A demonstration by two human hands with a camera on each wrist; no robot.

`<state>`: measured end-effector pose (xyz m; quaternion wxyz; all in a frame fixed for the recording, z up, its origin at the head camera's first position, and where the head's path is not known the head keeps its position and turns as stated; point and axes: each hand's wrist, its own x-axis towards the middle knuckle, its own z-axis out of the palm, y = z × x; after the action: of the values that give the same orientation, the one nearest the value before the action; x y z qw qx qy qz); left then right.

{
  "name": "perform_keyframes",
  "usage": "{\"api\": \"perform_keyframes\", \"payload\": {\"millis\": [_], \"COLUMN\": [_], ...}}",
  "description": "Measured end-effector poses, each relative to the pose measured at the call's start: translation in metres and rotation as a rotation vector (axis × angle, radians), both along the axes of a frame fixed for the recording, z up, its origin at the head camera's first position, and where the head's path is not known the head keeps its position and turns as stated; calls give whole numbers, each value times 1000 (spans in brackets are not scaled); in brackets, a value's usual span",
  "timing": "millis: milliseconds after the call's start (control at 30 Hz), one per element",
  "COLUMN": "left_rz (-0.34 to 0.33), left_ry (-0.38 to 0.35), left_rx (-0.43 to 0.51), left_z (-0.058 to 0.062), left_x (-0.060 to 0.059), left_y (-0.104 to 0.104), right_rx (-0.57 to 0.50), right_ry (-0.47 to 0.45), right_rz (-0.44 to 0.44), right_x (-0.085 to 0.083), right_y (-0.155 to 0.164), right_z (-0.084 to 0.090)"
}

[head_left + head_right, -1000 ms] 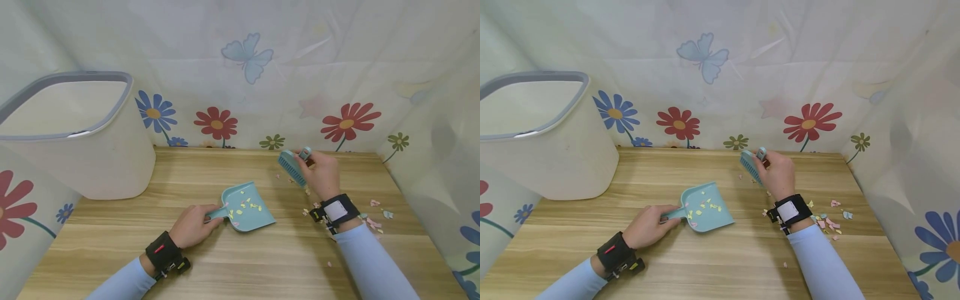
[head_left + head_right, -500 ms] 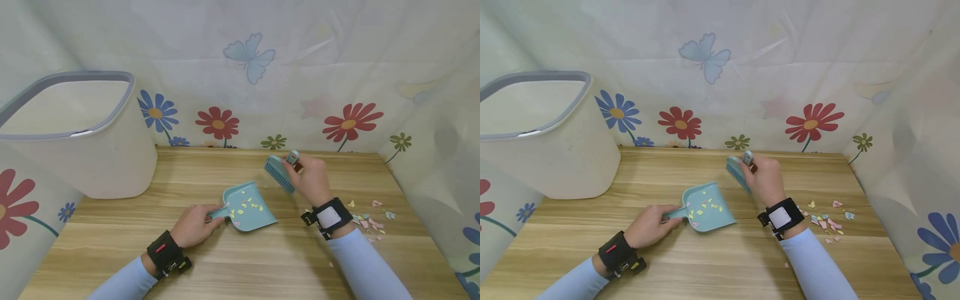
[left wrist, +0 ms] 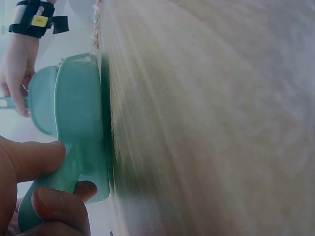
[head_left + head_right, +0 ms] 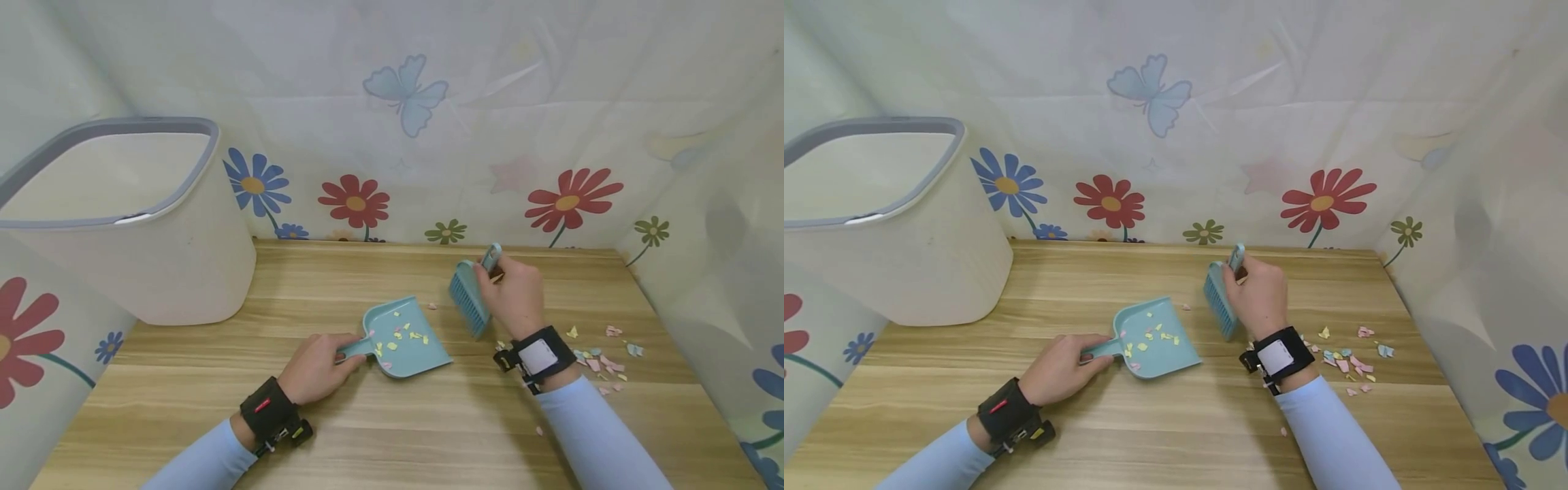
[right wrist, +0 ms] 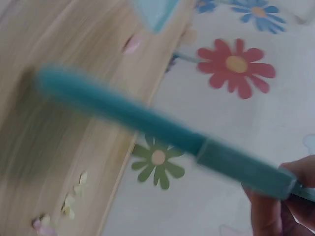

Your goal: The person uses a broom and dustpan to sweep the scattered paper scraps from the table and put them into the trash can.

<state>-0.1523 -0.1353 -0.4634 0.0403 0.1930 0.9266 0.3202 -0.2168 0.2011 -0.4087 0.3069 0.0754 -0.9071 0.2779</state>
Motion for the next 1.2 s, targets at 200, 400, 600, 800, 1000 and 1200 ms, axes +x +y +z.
{"api": "perform_keyframes", "payload": {"millis": [200,400,600,800,1000,1200], "left_rz": [2,-3,-2,2,1,0], "left_ry": [-1,0,6,12,10,16], "left_rx": [-1,-13,-12,-10,-12,-17], "left_z": [1,0,0,0,0,-1], "left_x": [1,0,1,0,0,0], "left_y": [0,-1,-1,0,0,-1], "right_rx": [-103,-52,115,160,208,5], "right_ry": [36,51,97,91,75,-48], "right_rz": [-16,-43,-5,104,227,307], "right_x": [2,0,0,9,25,39], "right_y": [7,14,8,-22,-45,-42], "right_z": [6,4,-7,-10,-8,5]}}
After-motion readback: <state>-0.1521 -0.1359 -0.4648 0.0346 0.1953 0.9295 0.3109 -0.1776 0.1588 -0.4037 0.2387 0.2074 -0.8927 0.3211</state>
